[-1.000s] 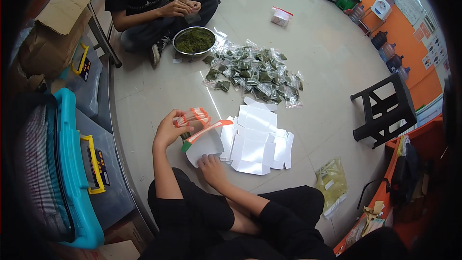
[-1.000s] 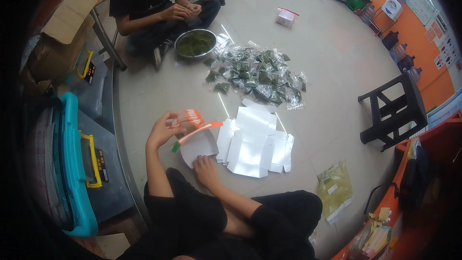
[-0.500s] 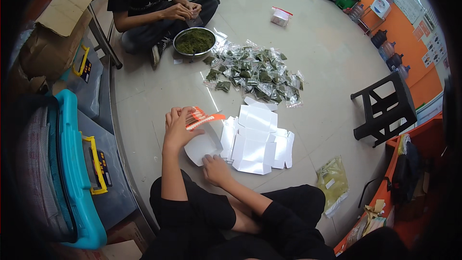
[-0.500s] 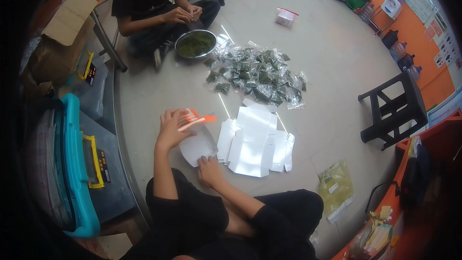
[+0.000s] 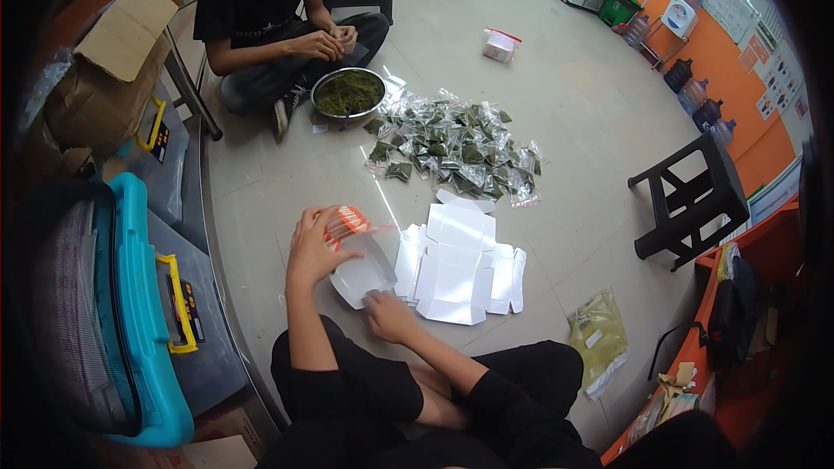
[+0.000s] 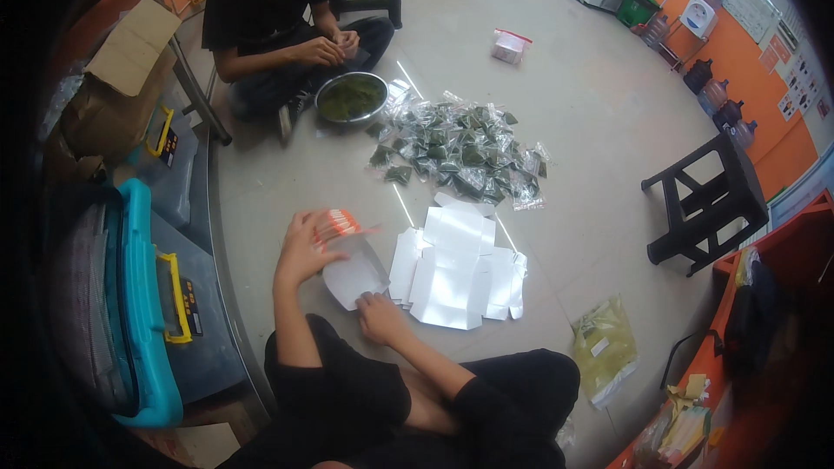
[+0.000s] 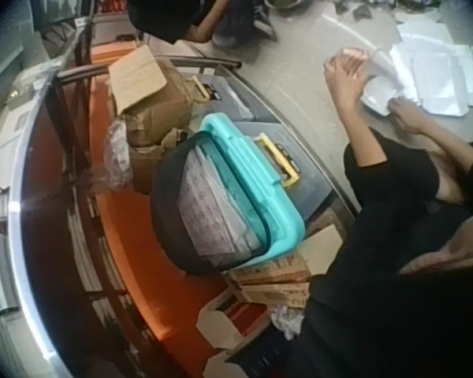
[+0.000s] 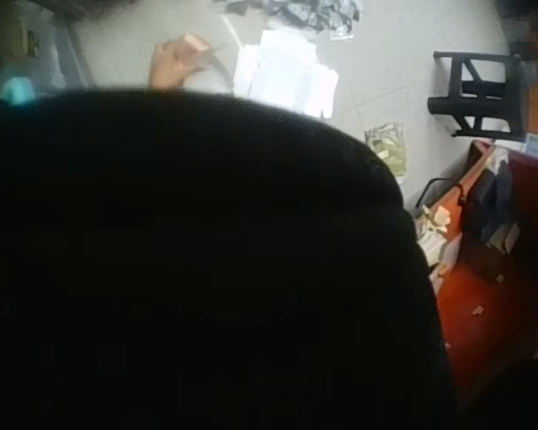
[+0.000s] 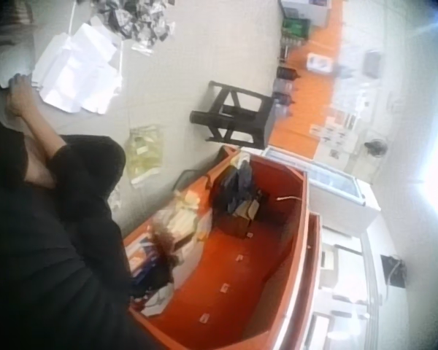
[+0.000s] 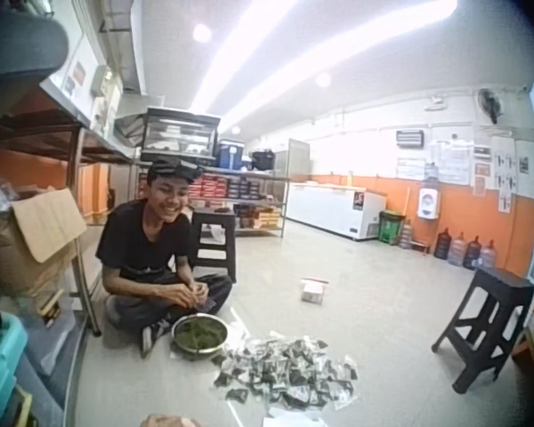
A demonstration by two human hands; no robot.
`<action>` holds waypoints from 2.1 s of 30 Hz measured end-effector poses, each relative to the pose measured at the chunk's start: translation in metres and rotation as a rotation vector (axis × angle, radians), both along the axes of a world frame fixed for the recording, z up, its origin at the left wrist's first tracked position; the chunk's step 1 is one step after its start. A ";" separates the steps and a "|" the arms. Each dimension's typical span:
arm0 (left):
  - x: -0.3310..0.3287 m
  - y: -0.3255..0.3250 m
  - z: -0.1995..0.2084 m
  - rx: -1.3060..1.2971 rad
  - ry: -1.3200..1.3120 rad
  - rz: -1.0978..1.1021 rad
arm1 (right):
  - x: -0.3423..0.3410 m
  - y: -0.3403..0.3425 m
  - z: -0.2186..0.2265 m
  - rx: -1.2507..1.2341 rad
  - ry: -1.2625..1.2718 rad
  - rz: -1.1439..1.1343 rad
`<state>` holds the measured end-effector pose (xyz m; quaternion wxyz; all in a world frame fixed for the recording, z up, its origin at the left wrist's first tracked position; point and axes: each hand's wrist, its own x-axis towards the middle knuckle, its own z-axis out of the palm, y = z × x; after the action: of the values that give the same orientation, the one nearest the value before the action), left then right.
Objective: The person assembles a paper food box by hand, folding the flaps and interlocking the tabs.
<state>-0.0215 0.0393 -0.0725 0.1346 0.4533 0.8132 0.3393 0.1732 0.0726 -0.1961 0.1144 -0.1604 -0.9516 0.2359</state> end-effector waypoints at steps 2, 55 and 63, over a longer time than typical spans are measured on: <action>0.004 -0.016 0.008 -0.020 0.025 -0.012 | 0.001 0.010 0.011 -0.236 -0.029 -0.052; 0.054 -0.008 -0.057 0.180 -0.314 0.239 | -0.019 0.066 0.037 -0.944 0.445 -0.288; 0.062 0.001 -0.056 0.188 -0.329 0.167 | -0.015 0.071 0.043 -1.068 0.463 -0.312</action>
<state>0.0402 0.0404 -0.1285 0.1939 0.3333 0.7798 0.4931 0.1581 0.1437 -0.1535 0.2556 -0.2778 -0.6171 0.6905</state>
